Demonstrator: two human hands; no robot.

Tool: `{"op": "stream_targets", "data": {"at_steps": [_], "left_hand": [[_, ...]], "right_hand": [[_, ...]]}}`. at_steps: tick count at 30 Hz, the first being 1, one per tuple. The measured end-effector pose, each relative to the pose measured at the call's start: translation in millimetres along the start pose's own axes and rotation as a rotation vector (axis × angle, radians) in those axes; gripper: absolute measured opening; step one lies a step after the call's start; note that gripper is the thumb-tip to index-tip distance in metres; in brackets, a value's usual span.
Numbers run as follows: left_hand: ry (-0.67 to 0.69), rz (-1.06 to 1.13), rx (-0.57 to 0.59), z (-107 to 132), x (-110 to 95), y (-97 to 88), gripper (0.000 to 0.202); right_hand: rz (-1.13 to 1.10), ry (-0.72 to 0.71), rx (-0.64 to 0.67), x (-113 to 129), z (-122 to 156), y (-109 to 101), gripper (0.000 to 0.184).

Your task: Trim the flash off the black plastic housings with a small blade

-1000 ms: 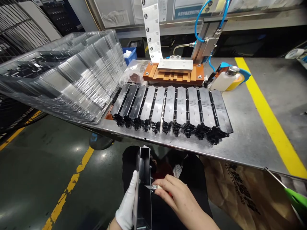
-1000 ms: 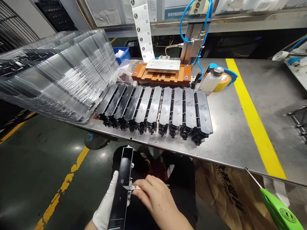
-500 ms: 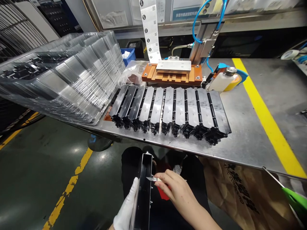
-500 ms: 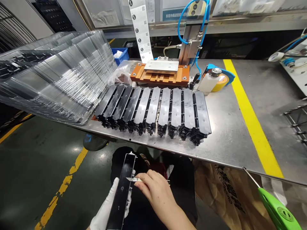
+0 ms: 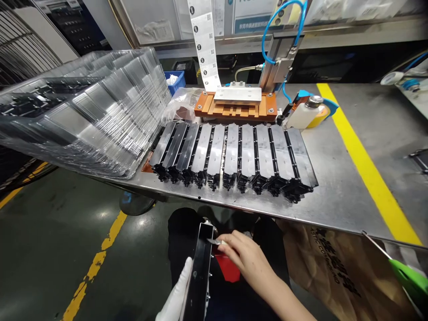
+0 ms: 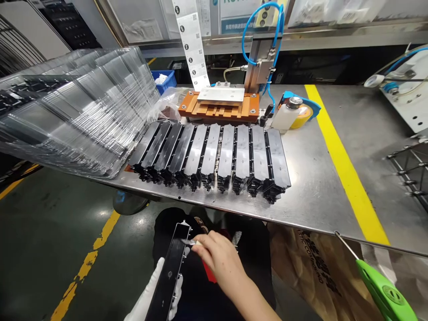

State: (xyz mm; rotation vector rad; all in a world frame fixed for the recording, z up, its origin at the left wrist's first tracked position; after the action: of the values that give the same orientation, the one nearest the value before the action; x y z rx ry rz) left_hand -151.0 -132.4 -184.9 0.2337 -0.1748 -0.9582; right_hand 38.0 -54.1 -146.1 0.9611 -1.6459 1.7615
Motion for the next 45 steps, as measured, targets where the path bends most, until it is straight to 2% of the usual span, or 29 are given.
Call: {"op": "stream_targets", "data": {"at_steps": [3, 6, 9, 13, 15, 17, 19, 22, 24, 28, 31, 33, 35, 38, 39, 41, 43, 45], "left_hand": [[0.000, -0.001, -0.004, -2, -2, -2.6, 0.040], [0.002, -0.014, -0.004, -1, -3, -3.6, 0.036], [0.011, -0.028, 0.000, 1, -5, -3.8, 0.036], [0.042, -0.027, 0.015, 1, -8, -5.2, 0.041], [0.054, -0.020, 0.023, 2, -6, -6.7, 0.048], [0.050, -0.013, 0.059, 3, -2, -5.8, 0.060], [0.027, -0.002, 0.105, 6, 2, -1.7, 0.066], [-0.012, 0.008, 0.099, 13, 3, 6.9, 0.054], [-0.015, 0.016, 0.053, 18, 0, 12.3, 0.045], [0.044, 0.077, 0.026, 20, -6, 20.3, 0.030], [-0.017, 0.076, 0.089, 15, -5, 23.2, 0.041], [-0.061, 0.046, 0.126, 13, -3, 23.3, 0.051], [-0.107, 0.015, 0.112, 12, -3, 21.3, 0.054], [-0.155, -0.024, 0.118, 19, -1, 20.0, 0.048], [-0.146, -0.030, 0.145, 22, -1, 20.5, 0.044], [-0.079, -0.030, 0.186, 29, -2, 20.9, 0.035], [-0.036, -0.025, 0.178, 33, -4, 19.2, 0.034], [-0.036, -0.029, 0.164, 36, -6, 17.0, 0.047]], "right_hand": [[0.003, -0.026, 0.010, 7, 4, 1, 0.028], [0.039, 0.008, -0.036, 1, 1, 5, 0.034], [0.006, 0.128, -0.030, -27, -4, 11, 0.035], [0.004, 0.362, -0.114, -83, 1, 8, 0.047], [-0.012, 0.431, -0.113, -97, 9, 6, 0.048], [-0.085, 0.449, -0.056, -90, 15, 5, 0.045], [-0.206, 0.436, 0.032, -66, 18, 5, 0.041], [-0.328, 0.391, 0.140, -22, 13, 4, 0.039], [-0.291, 0.361, 0.157, -3, 7, 2, 0.036], [-0.142, 0.274, 0.188, 12, 10, 2, 0.035], [-0.238, 0.128, 0.414, 24, 28, 8, 0.030], [-0.361, 0.100, 0.518, 27, 36, 8, 0.026], [-0.437, 0.200, 0.450, 21, 33, 3, 0.028], [-0.476, 0.347, 0.189, 6, 14, -11, 0.025], [-0.505, 0.352, 0.145, 4, 8, -14, 0.035], [-0.580, 0.312, 0.153, 7, -2, -17, 0.054], [-0.640, 0.291, 0.222, 13, -7, -16, 0.052], [-0.663, 0.298, 0.233, 13, -7, -14, 0.044]]}}
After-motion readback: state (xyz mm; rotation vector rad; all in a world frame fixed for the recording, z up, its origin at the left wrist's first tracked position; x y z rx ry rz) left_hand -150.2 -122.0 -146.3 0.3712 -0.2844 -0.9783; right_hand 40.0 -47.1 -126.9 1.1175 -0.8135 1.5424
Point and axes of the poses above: each hand's wrist, its own z-axis away from the middle knuckle, its own y-axis out of the palm, x = y × z, the point moved 4 cm from there along -z, towards the middle knuckle, and after that the axes turned 11 degrees about -x, right-handed, at the moved point
